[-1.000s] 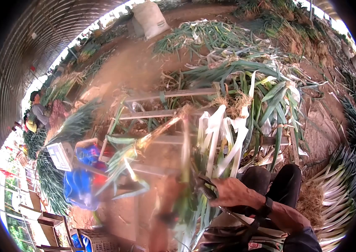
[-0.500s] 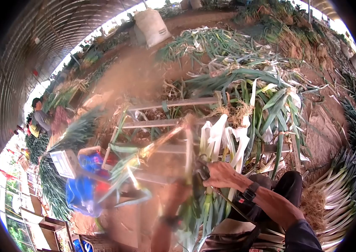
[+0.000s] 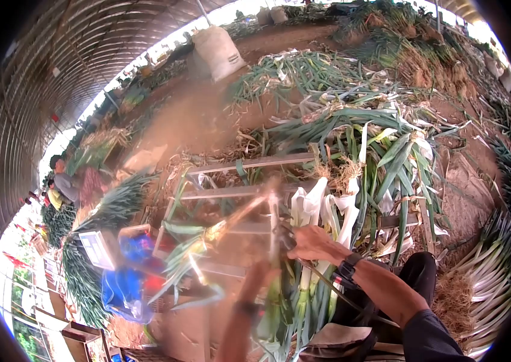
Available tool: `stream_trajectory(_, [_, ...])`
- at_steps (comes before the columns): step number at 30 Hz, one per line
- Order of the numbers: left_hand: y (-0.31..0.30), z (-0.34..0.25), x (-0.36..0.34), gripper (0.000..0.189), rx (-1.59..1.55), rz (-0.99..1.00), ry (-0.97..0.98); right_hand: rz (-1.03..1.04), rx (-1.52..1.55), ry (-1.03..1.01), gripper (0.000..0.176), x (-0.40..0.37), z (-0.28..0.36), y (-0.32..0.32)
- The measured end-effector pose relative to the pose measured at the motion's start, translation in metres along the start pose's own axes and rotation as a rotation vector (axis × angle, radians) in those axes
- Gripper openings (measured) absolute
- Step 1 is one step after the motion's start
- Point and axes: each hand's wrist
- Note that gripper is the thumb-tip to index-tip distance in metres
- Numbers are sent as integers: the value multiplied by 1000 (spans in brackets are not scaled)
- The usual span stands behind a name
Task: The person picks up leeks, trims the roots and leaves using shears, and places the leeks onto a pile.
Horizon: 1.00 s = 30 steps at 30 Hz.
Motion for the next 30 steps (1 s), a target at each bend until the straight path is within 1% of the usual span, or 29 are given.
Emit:
stream_trajectory(1, [-6,-16,-1,36,34,34,-61,16,57,-24,55,-20,12,-8])
stream_trajectory(3, [-11,-31,0,36,34,48,-87,75,147,-64,56,-21,-10,8])
stream_trajectory(4, [-13,-35,-1,36,1,41,-83,116,178,-82,55,-2,-56,43])
stream_trajectory(6, [-12,-34,-7,36,-130,-10,-26,139,38,-81,58,-56,-5,14])
stream_trajectory(7, [-12,-33,-13,36,-219,-51,12,177,92,-80,60,-80,8,9])
stream_trajectory(9, [-13,-34,-26,36,-383,-127,88,249,203,-80,64,-103,17,10])
stream_trajectory(11, [-15,-40,-40,37,-522,-198,171,198,-38,-172,62,-117,3,31])
stream_trajectory(12, [-17,-44,-46,38,-587,-226,215,273,-31,-149,64,-121,-1,37])
stream_trajectory(14, [-29,-63,-57,39,-697,-209,237,302,-35,-175,66,-141,21,22])
stream_trajectory(15, [-36,-74,-65,39,-775,-162,215,317,-34,-190,67,-151,31,17])
stream_trajectory(16, [-46,-90,-73,39,-852,-115,191,38,-15,-433,24,-159,31,25])
stream_trajectory(18, [-63,-115,-87,40,-1004,-22,144,37,-24,-349,27,-167,38,23])
stream_trajectory(19, [-64,-109,-88,41,-958,-2,126,34,-30,-305,28,-169,39,21])
stream_trajectory(20, [-66,-103,-89,42,-912,19,109,149,-19,-153,68,-168,35,22])
stream_trajectory(21, [-68,-97,-90,43,-864,40,92,137,-19,-160,68,-172,35,23])
stream_trajectory(23, [-64,-85,-90,43,-828,6,67,112,-20,-178,68,-181,39,25])
stream_trajectory(25, [-59,-76,-89,44,-830,-16,26,76,-42,-214,63,-189,42,25])
stream_trajectory(26, [-55,-74,-88,43,-806,-6,20,57,-56,-229,61,-192,42,25])
stream_trajectory(29, [-48,-82,-88,42,-664,60,43,90,53,-209,56,-194,34,34])
stream_trajectory(30, [-41,-89,-90,44,-771,-2,-20,98,71,-224,56,-194,32,39])
Point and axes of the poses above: each hand's wrist, its own x-axis towards the middle knuckle, its own y-axis out of the palm, z = x × y, and after that the axes turned 11 degrees about z, right-handed
